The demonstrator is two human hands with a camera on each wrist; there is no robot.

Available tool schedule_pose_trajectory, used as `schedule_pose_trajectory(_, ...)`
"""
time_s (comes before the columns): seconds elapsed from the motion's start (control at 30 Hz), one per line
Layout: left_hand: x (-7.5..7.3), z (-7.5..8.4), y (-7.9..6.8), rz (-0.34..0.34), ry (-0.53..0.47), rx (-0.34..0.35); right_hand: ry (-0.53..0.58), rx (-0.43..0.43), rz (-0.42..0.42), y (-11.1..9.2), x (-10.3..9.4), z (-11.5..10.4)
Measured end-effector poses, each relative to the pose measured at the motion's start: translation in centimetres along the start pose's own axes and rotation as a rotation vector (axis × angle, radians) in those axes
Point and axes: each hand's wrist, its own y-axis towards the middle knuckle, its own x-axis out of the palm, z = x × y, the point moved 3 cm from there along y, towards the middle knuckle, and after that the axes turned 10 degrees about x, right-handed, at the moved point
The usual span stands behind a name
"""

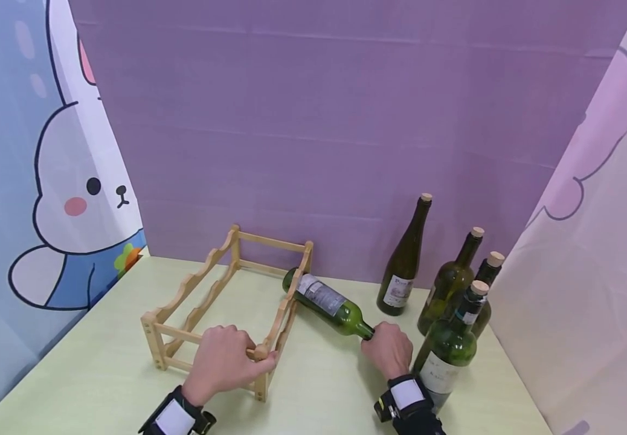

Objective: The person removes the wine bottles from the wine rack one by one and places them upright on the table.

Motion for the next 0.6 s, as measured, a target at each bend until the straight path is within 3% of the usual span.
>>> schedule_pose_trajectory(0.23,-0.1,0.0,0.0,0.030,0.018,0.005,-0.044,-0.011,0.036,-0.9,-1.2,0.1)
schedule_pose_trajectory(0.47,0.2,0.0,-0.1,-0.015,0.020,-0.004,-0.088,-0.052,0.082,-1.4,-2.3,0.2)
schedule_pose_trajectory(0.6,0.1,0.0,0.0,-0.006,0.015,0.001,-0.110,-0.062,0.118,-1.5,-3.0,0.6)
